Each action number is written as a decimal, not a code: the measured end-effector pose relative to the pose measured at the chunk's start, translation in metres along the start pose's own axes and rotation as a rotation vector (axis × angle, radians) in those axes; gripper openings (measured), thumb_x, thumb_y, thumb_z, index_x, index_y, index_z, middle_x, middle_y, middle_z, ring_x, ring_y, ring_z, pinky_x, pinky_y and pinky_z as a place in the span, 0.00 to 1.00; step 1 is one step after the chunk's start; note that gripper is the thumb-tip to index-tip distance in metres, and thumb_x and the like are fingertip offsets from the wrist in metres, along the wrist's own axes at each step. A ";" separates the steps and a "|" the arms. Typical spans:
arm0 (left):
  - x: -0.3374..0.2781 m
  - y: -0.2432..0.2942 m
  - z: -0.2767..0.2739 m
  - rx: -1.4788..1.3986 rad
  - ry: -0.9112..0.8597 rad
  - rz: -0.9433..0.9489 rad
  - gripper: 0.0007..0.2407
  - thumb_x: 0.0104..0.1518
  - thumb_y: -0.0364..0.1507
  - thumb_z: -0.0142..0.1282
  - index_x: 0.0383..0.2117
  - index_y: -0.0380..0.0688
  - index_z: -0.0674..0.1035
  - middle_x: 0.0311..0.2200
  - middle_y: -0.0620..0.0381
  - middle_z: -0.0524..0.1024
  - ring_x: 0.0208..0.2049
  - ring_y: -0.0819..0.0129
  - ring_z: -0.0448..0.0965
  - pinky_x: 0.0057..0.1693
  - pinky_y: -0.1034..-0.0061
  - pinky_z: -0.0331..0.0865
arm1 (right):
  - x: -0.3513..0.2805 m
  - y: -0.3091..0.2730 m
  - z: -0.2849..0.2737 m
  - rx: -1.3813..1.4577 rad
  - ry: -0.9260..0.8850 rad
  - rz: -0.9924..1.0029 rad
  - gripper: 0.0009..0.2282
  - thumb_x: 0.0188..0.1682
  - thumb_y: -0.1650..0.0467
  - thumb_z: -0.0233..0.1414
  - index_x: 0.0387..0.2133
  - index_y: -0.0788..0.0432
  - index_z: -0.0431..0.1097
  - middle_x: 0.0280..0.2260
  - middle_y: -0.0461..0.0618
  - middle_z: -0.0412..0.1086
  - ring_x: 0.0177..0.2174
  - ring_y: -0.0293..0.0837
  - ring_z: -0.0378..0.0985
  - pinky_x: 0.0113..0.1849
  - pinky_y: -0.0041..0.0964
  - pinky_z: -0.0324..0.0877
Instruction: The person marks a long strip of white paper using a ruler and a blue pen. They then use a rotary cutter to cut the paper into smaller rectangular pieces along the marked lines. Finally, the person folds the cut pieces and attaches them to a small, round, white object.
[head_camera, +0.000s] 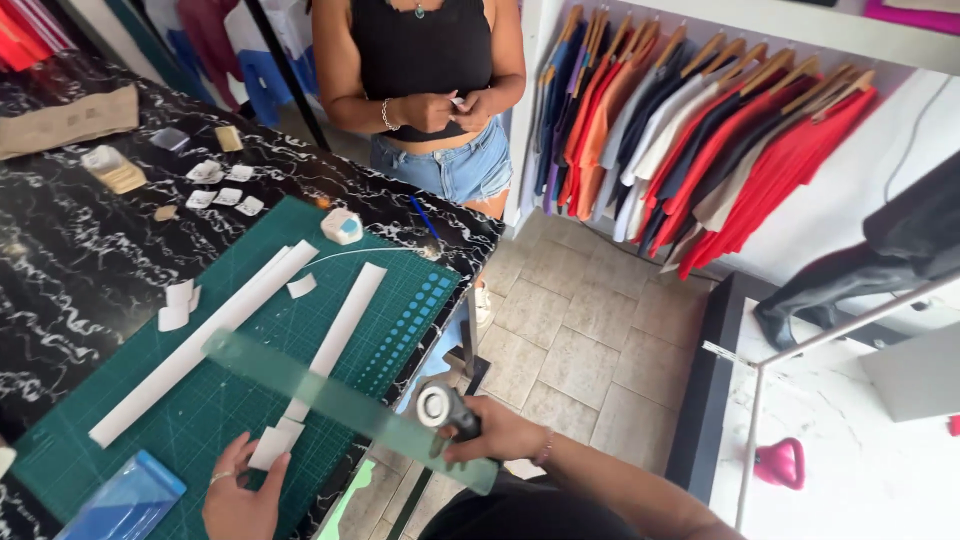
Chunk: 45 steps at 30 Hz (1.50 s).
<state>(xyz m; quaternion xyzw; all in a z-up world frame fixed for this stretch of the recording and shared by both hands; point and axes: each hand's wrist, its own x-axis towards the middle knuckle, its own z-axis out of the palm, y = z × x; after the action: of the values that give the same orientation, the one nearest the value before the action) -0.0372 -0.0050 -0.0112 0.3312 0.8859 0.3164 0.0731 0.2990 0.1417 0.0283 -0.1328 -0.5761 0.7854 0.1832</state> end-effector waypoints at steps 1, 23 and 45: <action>0.004 -0.004 0.007 -0.003 -0.007 0.004 0.27 0.52 0.39 0.63 0.60 0.44 0.76 0.47 0.56 0.80 0.46 0.59 0.79 0.48 0.60 0.74 | -0.008 -0.003 -0.004 -0.002 0.009 0.001 0.12 0.45 0.80 0.60 0.26 0.59 0.60 0.34 0.59 0.72 0.43 0.53 0.80 0.39 0.40 0.82; 0.026 -0.014 -0.026 0.334 -0.106 0.075 0.24 0.46 0.39 0.66 0.52 0.48 0.81 0.42 0.59 0.83 0.36 0.61 0.83 0.40 0.66 0.73 | -0.055 -0.016 -0.024 -0.142 0.297 -0.092 0.12 0.43 0.78 0.62 0.24 0.58 0.62 0.31 0.54 0.74 0.38 0.46 0.83 0.36 0.35 0.82; -0.027 0.028 -0.073 -1.188 -0.740 0.719 0.17 0.57 0.34 0.60 0.50 0.39 0.77 0.47 0.49 0.81 0.49 0.61 0.85 0.57 0.74 0.82 | -0.046 -0.008 -0.024 -0.216 0.262 -0.046 0.11 0.43 0.78 0.62 0.26 0.57 0.64 0.30 0.48 0.71 0.41 0.44 0.81 0.35 0.31 0.80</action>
<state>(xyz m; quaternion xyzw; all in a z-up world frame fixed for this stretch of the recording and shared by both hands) -0.0263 -0.0437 0.0612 0.5869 0.3248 0.6105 0.4212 0.3513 0.1440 0.0287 -0.2398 -0.6314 0.6903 0.2596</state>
